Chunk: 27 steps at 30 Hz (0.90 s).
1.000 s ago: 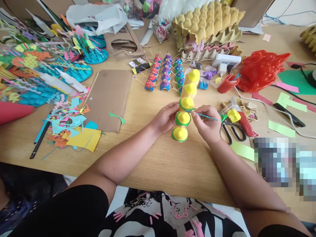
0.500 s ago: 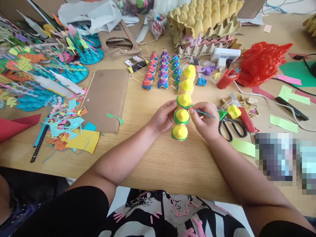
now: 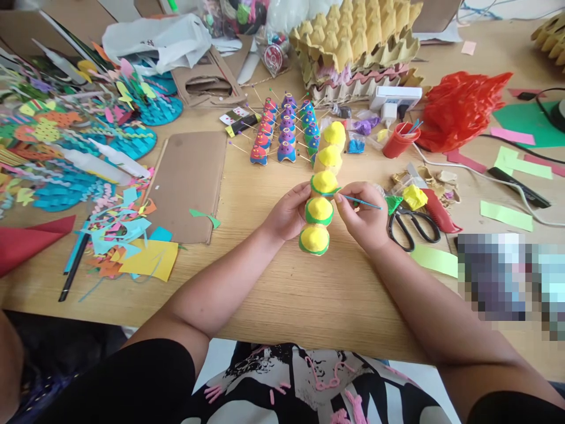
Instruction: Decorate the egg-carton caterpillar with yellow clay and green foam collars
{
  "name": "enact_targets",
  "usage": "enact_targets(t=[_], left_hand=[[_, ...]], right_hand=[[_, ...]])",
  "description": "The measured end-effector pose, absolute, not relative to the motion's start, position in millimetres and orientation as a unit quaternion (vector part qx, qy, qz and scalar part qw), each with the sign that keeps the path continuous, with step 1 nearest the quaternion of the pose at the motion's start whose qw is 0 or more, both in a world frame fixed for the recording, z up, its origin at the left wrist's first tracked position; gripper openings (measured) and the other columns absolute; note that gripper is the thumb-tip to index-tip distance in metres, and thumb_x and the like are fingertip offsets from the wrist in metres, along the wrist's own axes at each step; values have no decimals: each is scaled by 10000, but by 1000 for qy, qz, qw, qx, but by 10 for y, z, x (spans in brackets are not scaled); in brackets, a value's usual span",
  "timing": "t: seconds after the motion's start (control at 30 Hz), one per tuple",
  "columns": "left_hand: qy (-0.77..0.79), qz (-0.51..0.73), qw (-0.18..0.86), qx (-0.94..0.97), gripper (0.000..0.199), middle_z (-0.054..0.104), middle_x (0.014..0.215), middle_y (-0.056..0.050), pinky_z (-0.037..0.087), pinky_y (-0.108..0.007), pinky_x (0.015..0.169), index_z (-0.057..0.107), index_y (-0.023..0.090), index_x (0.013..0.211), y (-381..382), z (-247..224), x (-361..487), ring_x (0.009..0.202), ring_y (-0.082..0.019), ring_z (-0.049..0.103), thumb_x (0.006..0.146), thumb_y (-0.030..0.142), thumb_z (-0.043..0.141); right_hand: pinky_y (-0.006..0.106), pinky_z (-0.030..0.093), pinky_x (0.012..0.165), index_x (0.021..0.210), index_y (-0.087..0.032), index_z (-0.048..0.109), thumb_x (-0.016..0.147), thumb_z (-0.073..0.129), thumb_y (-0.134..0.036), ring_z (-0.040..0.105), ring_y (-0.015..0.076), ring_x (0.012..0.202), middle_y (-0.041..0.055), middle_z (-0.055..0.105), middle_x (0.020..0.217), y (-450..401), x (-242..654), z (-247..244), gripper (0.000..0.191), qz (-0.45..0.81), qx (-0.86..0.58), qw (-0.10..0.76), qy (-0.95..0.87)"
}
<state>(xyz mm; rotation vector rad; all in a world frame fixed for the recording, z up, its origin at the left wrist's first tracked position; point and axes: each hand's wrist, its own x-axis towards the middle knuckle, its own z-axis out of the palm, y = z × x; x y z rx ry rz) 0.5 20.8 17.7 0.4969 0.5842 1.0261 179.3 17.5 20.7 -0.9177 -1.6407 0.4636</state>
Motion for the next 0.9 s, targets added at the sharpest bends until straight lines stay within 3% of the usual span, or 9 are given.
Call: enact_targets(t=[0.2, 0.4, 0.57, 0.73, 0.9], left_hand=[[276, 462, 805, 251, 224, 756, 835, -31, 541, -254, 535, 711, 183, 1090, 189, 194, 2, 548, -137, 690, 1068, 312, 529], [298, 446, 805, 252, 254, 734, 797, -18, 526, -297, 631, 744, 225, 1032, 184, 231, -16, 558, -140, 656, 1070, 350, 527], [311, 423, 816, 240, 286, 677, 696, -4, 520, -308, 620, 739, 240, 1037, 176, 286, -21, 525, -152, 643, 1076, 401, 506], [314, 430, 811, 241, 321, 747, 818, -18, 525, -300, 605, 743, 251, 1068, 162, 319, -7, 528, -138, 645, 1087, 355, 440], [326, 430, 810, 230, 301, 735, 795, -10, 508, -282, 573, 730, 250, 1053, 157, 342, 8, 509, -134, 643, 1080, 369, 455]], right_hand=[[274, 407, 534, 816, -237, 639, 954, 723, -443, 494, 107, 579, -23, 630, 702, 155, 1777, 229, 262, 239, -407, 560, -681], [289, 435, 562, 764, -244, 607, 932, 706, -622, 501, 123, 603, -20, 612, 687, 175, 1784, 212, 426, 246, -404, 579, -663], [285, 427, 555, 761, -241, 612, 935, 710, -603, 502, 120, 603, -17, 626, 699, 191, 1790, 193, 413, 251, -398, 576, -668], [279, 420, 555, 768, -237, 609, 946, 712, -561, 501, 114, 605, -20, 626, 703, 192, 1781, 208, 384, 239, -390, 584, -670], [274, 408, 538, 774, -236, 606, 954, 712, -514, 483, 110, 588, -23, 606, 691, 175, 1777, 230, 348, 229, -403, 575, -674]])
